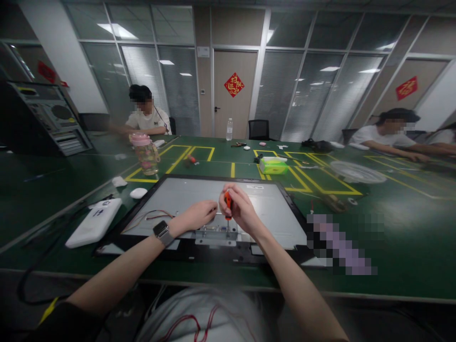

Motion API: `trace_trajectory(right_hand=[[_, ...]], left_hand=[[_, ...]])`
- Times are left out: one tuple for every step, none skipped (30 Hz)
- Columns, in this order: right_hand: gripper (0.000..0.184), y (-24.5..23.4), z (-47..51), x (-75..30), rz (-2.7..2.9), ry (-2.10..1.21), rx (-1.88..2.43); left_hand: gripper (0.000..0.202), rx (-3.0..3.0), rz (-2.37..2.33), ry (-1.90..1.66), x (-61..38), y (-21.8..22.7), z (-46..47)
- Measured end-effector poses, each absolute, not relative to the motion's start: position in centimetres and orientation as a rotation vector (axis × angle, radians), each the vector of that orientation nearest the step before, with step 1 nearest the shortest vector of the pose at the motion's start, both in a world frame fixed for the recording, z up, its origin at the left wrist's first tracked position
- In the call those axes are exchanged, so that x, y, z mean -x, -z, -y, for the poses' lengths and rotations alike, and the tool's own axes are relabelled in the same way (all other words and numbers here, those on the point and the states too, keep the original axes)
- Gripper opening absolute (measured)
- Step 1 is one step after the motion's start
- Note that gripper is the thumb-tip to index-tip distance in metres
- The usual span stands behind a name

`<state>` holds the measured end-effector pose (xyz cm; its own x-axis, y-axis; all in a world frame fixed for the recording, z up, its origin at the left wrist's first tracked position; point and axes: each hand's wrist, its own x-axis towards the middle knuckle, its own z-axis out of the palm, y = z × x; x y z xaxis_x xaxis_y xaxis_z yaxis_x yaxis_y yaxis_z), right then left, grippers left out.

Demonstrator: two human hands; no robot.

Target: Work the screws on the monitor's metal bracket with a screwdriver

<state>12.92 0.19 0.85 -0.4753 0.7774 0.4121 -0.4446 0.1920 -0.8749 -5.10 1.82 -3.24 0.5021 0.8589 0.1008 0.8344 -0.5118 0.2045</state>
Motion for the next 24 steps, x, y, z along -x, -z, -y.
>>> trace_trajectory(right_hand=[[0.033,-0.81,-0.18,-12.91,1.431,-1.508,0.337],[0.034,-0.75,-0.2,-12.92,1.429,-1.507,0.34],[0.036,-0.7,-0.25,-12.95,1.435,-1.502,0.346],[0.038,-0.64,-0.34,-13.0,1.444,-1.496,0.351],[0.039,-0.59,-0.44,-13.05,1.446,-1.49,0.351],[0.039,-0.54,-0.55,-13.09,1.444,-1.486,0.346],[0.04,-0.51,-0.67,-13.12,1.433,-1.484,0.336],[0.041,-0.49,-0.78,-13.14,1.417,-1.488,0.324],[0.041,-0.49,-0.87,-13.15,1.398,-1.5,0.316],[0.04,-0.51,-0.94,-13.15,1.379,-1.521,0.309],[0.039,-0.54,-0.98,-13.15,1.361,-1.548,0.302],[0.038,-0.58,-0.98,-13.14,1.344,-1.578,0.294],[0.037,-0.61,-0.96,-13.13,1.326,-1.605,0.285],[0.037,-0.63,-0.92,-13.12,1.311,-1.625,0.273],[0.036,-0.62,-0.85,-13.12,1.296,-1.634,0.262],[0.036,-0.59,-0.79,-13.12,1.287,-1.625,0.254],[0.035,-0.54,-0.73,-13.13,1.283,-1.598,0.258],[0.034,-0.47,-0.69,-13.15,1.288,-1.559,0.273],[0.033,-0.39,-0.67,-13.17,1.299,-1.513,0.297],[0.033,-0.32,-0.69,-13.19,1.315,-1.465,0.328],[0.034,-0.25,-0.73,-13.2,1.331,-1.422,0.359],[0.035,-0.2,-0.8,-13.19,1.346,-1.395,0.388],[0.036,-0.18,-0.86,-13.17,1.355,-1.385,0.409],[0.036,-0.18,-0.92,-13.13,1.356,-1.387,0.417]], left_hand=[[0.027,-2.634,-1.487,-0.282,5.1,3.24,-1.84],[0.027,-2.658,-1.494,-0.28,5.09,3.23,-1.83],[0.027,-2.678,-1.499,-0.279,5.08,3.2,-1.8],[0.027,-2.691,-1.499,-0.284,5.07,3.16,-1.76],[0.027,-2.699,-1.499,-0.289,5.06,3.11,-1.72],[0.027,-2.704,-1.498,-0.294,5.04,3.07,-1.68],[0.027,-2.709,-1.496,-0.298,5.03,3.04,-1.65],[0.027,-2.712,-1.491,-0.299,5.01,3.01,-1.62],[0.027,-2.712,-1.489,-0.298,5.0,2.99,-1.61],[0.027,-2.71,-1.49,-0.297,4.99,2.98,-1.6],[0.027,-2.705,-1.492,-0.292,4.99,2.97,-1.6],[0.027,-2.702,-1.495,-0.289,4.99,2.96,-1.6],[0.027,-2.7,-1.499,-0.284,4.99,2.95,-1.6],[0.027,-2.701,-1.502,-0.278,4.99,2.93,-1.6],[0.027,-2.705,-1.503,-0.272,4.99,2.92,-1.6],[0.027,-2.711,-1.502,-0.268,4.98,2.9,-1.6],[0.027,-2.715,-1.501,-0.267,4.98,2.88,-1.59],[0.027,-2.716,-1.499,-0.268,4.98,2.85,-1.57],[0.027,-2.712,-1.5,-0.267,4.97,2.83,-1.56],[0.027,-2.707,-1.501,-0.267,4.97,2.8,-1.54],[0.027,-2.699,-1.503,-0.267,4.97,2.78,-1.52],[0.027,-2.691,-1.504,-0.269,4.96,2.76,-1.51],[0.027,-2.685,-1.503,-0.272,4.96,2.75,-1.5],[0.027,-2.681,-1.504,-0.278,4.95,2.75,-1.5]])
